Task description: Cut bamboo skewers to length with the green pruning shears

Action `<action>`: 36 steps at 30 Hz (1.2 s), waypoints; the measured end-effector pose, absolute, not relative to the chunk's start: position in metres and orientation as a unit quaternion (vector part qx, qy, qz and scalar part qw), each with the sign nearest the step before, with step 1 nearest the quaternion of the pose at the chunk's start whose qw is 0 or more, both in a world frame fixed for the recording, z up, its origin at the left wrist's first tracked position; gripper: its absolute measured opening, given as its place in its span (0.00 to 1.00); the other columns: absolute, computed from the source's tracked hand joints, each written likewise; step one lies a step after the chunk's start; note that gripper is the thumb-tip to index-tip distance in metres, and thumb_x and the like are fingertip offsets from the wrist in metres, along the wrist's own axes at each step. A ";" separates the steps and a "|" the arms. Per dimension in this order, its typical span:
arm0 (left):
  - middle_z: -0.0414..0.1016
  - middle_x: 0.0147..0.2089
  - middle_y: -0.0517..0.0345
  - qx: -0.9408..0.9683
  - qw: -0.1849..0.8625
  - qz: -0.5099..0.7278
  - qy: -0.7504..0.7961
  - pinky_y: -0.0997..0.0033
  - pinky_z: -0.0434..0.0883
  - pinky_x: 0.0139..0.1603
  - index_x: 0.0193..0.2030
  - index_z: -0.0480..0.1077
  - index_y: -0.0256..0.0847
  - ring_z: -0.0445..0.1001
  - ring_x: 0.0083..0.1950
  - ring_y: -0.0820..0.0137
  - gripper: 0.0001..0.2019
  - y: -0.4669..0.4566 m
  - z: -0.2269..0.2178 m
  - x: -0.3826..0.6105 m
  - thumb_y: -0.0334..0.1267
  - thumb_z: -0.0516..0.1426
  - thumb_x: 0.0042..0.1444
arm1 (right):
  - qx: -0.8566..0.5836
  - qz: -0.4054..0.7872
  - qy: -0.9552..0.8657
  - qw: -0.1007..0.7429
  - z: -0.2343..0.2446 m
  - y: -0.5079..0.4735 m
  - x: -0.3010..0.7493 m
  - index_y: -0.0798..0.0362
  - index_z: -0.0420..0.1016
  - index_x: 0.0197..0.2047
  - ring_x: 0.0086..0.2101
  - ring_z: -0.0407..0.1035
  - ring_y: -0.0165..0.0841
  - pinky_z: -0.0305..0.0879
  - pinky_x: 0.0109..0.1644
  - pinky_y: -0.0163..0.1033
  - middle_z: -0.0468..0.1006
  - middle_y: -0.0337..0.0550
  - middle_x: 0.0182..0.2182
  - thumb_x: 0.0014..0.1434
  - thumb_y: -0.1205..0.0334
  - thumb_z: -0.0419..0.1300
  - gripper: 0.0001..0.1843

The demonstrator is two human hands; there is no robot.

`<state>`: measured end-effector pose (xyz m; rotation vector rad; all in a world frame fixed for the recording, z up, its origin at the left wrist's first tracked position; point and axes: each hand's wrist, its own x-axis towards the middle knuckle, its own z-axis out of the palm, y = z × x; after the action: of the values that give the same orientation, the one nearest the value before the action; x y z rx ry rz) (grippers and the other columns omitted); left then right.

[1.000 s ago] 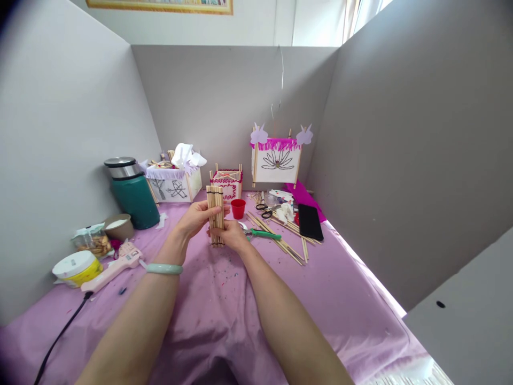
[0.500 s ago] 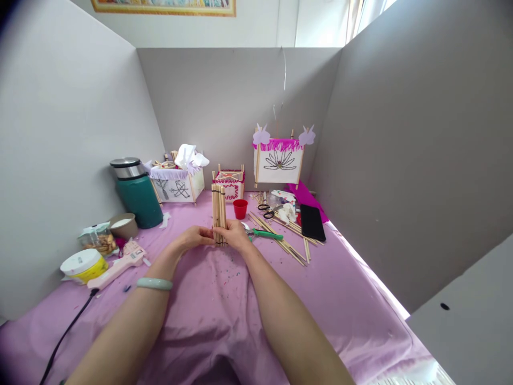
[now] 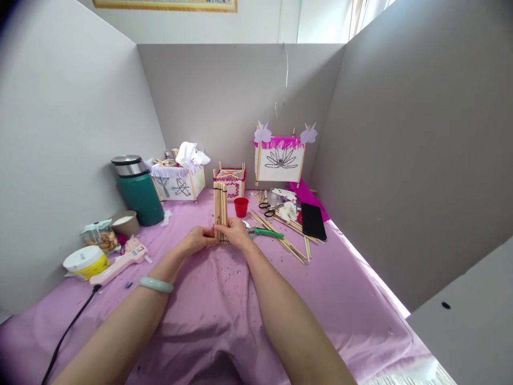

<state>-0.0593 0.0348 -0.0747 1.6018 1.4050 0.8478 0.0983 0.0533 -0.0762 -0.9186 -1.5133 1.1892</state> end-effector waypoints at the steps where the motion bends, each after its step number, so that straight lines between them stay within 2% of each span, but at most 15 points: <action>1: 0.70 0.18 0.62 0.640 0.410 0.335 0.556 0.75 0.59 0.24 0.27 0.78 0.36 0.67 0.24 0.71 0.12 0.035 -0.075 -0.059 0.40 0.64 0.33 | -0.376 0.489 -0.621 0.483 -0.076 0.053 0.098 0.55 0.79 0.35 0.35 0.75 0.39 0.71 0.41 0.42 0.81 0.43 0.32 0.47 0.60 0.64 0.11; 9: 0.75 0.25 0.60 0.670 0.423 0.328 0.515 0.74 0.62 0.28 0.29 0.77 0.37 0.69 0.28 0.69 0.12 0.039 -0.081 -0.066 0.37 0.62 0.34 | -0.366 0.488 -0.625 0.487 -0.079 0.056 0.098 0.55 0.79 0.34 0.33 0.75 0.37 0.70 0.39 0.41 0.81 0.42 0.31 0.46 0.60 0.65 0.11; 18: 0.70 0.22 0.63 0.678 0.380 0.304 0.550 0.73 0.59 0.28 0.26 0.75 0.37 0.64 0.24 0.73 0.09 0.041 -0.085 -0.067 0.38 0.60 0.35 | -0.373 0.467 -0.638 0.485 -0.080 0.056 0.097 0.55 0.78 0.34 0.33 0.75 0.38 0.71 0.37 0.40 0.81 0.42 0.30 0.47 0.58 0.64 0.11; 33: 0.73 0.25 0.61 0.675 0.405 0.291 0.544 0.73 0.61 0.29 0.30 0.77 0.35 0.66 0.26 0.72 0.13 0.032 -0.068 -0.065 0.39 0.62 0.36 | -0.380 0.473 -0.634 0.480 -0.076 0.052 0.098 0.56 0.78 0.35 0.35 0.75 0.39 0.71 0.41 0.42 0.81 0.43 0.32 0.47 0.59 0.64 0.11; 36: 0.76 0.30 0.57 0.649 0.392 0.377 0.532 0.70 0.65 0.34 0.34 0.77 0.36 0.70 0.31 0.69 0.15 0.030 -0.047 -0.070 0.37 0.64 0.34 | -0.363 0.505 -0.624 0.472 -0.074 0.050 0.098 0.56 0.78 0.35 0.34 0.76 0.39 0.71 0.41 0.43 0.81 0.44 0.32 0.47 0.59 0.64 0.12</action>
<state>-0.0698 0.0305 -0.0470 1.6481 1.3496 0.9561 0.0978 0.0502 -0.0739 -0.8897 -1.5279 1.2362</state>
